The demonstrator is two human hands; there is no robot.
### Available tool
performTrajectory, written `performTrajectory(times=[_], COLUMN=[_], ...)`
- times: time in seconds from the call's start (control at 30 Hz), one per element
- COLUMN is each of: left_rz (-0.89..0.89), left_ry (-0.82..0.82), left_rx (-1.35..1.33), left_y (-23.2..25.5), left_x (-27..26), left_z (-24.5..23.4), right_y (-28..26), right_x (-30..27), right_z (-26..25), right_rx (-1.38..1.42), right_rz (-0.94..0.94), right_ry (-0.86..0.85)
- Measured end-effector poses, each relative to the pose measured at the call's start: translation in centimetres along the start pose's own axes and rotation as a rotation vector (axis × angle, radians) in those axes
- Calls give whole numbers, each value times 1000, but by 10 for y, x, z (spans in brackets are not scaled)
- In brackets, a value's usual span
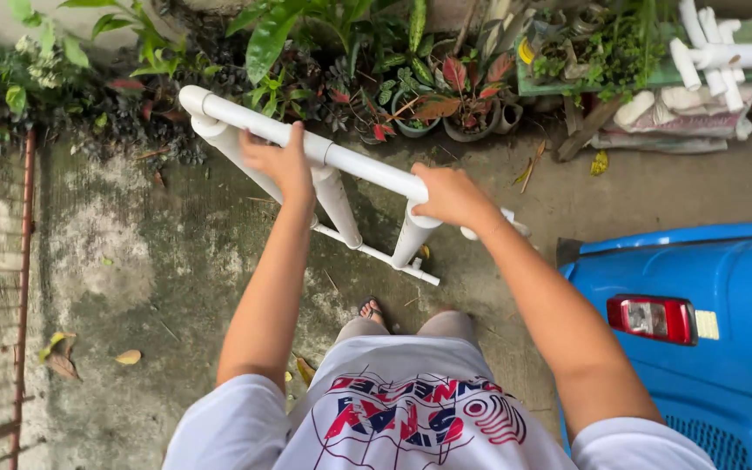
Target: Assemble a structure using white PVC pipes and connectors.
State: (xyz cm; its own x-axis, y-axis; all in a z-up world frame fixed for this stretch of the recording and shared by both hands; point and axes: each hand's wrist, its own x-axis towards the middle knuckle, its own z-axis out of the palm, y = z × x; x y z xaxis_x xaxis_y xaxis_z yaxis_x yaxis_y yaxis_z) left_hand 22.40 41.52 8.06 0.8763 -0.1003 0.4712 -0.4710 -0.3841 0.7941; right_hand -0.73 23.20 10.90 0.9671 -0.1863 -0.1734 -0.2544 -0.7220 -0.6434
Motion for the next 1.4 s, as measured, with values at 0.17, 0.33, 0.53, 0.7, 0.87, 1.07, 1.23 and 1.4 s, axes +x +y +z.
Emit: performTrajectory(times=[0.17,0.33,0.53,0.7,0.87,1.07,1.23,1.4], left_rz=[-583,-813,-815,-792,-838,-801,-796,-820], left_ry=[269,378,424,451,412,320,287,316], left_rx=[-230,-535,-405,-363,-293,-351,-351,-362], left_y=[-14,-67,-64,-50,-30,-37,-17,-29], left_x=[6,30,32,29,28,40,37,38], left_z=[17,10,-14,-28,-25,13,24,20], right_y=[-10,4,-1,-8,-5,9,16,13], right_x=[-13,-11,-21,-30,-38,-44,-47,-47], right_z=[0,18,35,41,38,23,23,20], right_rx=[-11,-10,41,24,95,128,143,116], right_rz=[-32,-225,-250,-237,-191,-175,-170,-160], right_ry=[-111,-147,-114,-90,-143,-104,-86,-112])
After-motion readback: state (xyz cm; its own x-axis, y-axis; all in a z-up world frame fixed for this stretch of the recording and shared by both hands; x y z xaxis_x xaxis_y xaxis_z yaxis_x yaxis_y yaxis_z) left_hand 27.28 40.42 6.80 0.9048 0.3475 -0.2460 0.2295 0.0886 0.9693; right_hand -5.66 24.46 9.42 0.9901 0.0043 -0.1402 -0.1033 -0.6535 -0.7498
